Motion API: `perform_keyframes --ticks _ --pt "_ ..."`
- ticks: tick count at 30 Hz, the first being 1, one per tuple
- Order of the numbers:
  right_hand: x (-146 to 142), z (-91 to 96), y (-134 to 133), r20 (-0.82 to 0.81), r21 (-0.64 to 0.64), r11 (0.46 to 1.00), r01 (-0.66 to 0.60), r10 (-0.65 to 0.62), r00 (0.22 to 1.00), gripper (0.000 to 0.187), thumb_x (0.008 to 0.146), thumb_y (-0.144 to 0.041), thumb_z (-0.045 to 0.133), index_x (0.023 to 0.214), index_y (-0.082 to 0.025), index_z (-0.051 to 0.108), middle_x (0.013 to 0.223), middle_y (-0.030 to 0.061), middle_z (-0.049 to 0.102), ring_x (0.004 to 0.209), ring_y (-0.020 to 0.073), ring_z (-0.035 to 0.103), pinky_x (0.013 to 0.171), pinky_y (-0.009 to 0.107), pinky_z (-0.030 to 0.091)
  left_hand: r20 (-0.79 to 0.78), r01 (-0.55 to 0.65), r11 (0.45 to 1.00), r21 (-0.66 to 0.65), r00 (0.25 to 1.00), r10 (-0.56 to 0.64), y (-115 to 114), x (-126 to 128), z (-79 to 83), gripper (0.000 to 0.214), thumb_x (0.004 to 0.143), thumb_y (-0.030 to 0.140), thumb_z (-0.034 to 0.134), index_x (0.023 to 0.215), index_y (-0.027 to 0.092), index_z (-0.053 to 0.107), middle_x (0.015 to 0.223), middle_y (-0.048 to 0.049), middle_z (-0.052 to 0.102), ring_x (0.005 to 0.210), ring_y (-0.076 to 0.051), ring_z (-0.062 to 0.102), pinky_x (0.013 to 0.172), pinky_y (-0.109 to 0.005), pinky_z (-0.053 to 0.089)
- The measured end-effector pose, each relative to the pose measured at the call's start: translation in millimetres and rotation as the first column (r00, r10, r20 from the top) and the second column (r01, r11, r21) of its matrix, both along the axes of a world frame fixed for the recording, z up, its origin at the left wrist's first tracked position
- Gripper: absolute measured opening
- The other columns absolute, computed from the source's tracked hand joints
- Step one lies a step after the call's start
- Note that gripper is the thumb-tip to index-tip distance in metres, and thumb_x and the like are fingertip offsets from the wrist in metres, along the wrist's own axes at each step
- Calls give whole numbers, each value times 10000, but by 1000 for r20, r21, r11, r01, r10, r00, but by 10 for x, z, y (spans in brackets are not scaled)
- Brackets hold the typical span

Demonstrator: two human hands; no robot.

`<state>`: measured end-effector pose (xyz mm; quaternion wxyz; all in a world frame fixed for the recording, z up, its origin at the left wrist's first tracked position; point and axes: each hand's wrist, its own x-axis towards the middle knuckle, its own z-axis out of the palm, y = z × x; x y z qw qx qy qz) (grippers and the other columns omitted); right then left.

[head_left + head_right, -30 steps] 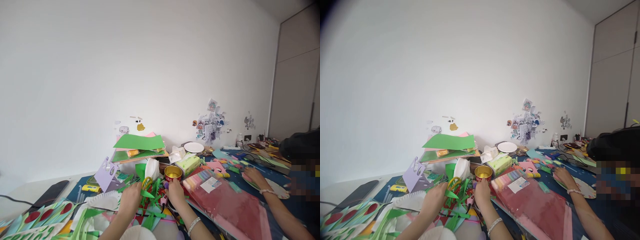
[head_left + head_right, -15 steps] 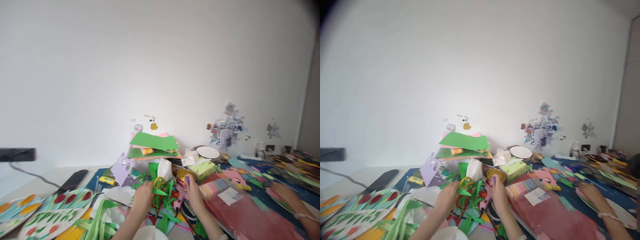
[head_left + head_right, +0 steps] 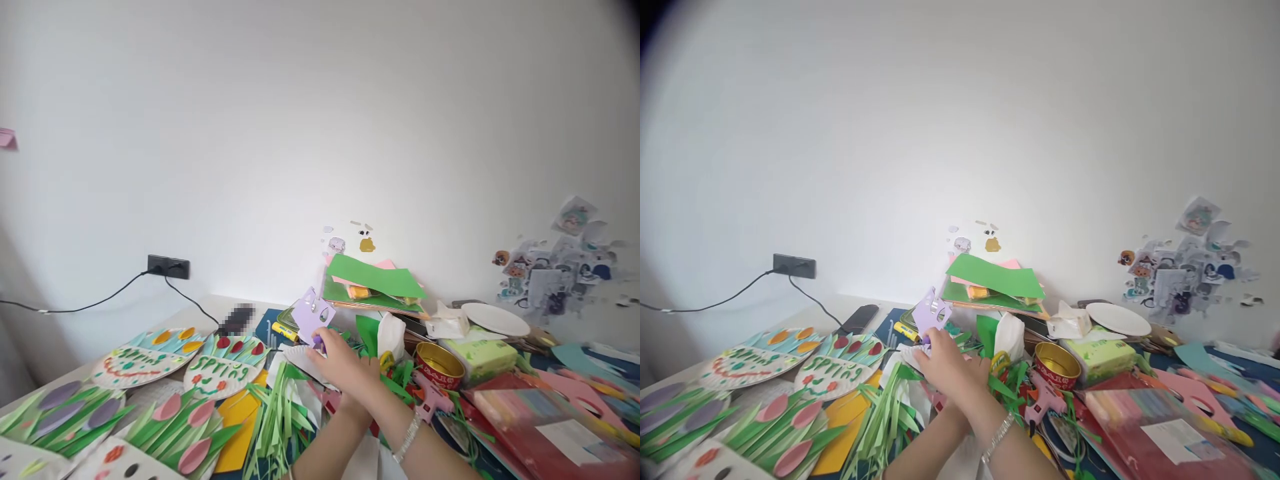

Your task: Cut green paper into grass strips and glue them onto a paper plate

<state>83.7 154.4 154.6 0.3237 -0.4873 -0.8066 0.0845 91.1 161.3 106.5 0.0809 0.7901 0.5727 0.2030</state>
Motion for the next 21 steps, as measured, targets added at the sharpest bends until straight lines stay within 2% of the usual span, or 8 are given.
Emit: perform_keyframes --ticks 2,4,7,11,14,17,19,21 --pt "-136 -75 160 50 -34 999 -18 20 999 182 868 -223 449 851 -187 627 862 35 653 802 168 589 668 235 420 -50 30 999 -39 998 -32 5 6 15 264 865 148 401 1057 144 582 1065 -120 616 978 -265 573 802 -374 428" --pt "-220 -172 322 116 -63 998 -14 21 993 223 874 -124 441 778 -154 641 861 50 660 843 169 596 724 253 436 -75 51 996 -74 996 -56 6 11 44 301 842 120 379 1065 131 581 1050 -141 630 959 -288 585 760 -368 426" --pt "-288 -314 500 240 -95 995 -16 38 970 120 886 -206 524 903 -143 625 986 49 634 896 179 597 787 345 476 -92 57 993 -107 993 -68 3 12 86 335 828 123 363 1098 123 561 1067 -162 630 963 -310 585 735 -379 419" --pt "-320 -387 579 381 -80 996 -36 64 922 234 872 -273 564 1072 -151 569 1141 65 569 1006 220 562 845 437 466 -104 59 990 -126 992 -72 11 1 112 351 823 104 357 1113 123 552 1099 -163 623 999 -306 574 746 -375 417" --pt "-330 -345 561 418 -47 999 18 3 908 238 862 -283 575 1064 -157 574 1178 69 547 1061 236 526 885 467 430 -107 55 991 -125 992 -68 18 -8 107 317 844 130 379 1104 127 561 1080 -155 632 985 -290 585 761 -370 427" --pt "-293 -233 483 371 -28 998 58 -43 927 144 816 -234 621 929 -145 625 1039 58 618 962 227 571 816 410 457 -100 46 994 -99 993 -56 4 -30 75 266 869 216 440 1087 132 568 1057 -135 633 962 -259 593 799 -377 440" --pt "-166 -115 388 299 -9 998 61 -56 953 43 782 -168 620 798 -162 659 901 51 664 842 222 603 723 334 455 -85 38 998 -60 995 -43 -16 -56 45 279 872 295 484 1098 149 554 1099 -102 603 977 -224 579 842 -402 447" --pt "106 24 265 204 28 995 91 -95 974 148 803 -158 550 724 -201 668 833 45 681 769 213 606 661 291 416 -59 30 999 -21 998 -31 -32 -86 18 265 885 307 466 1101 175 546 1136 -78 580 998 -199 566 867 -406 445"
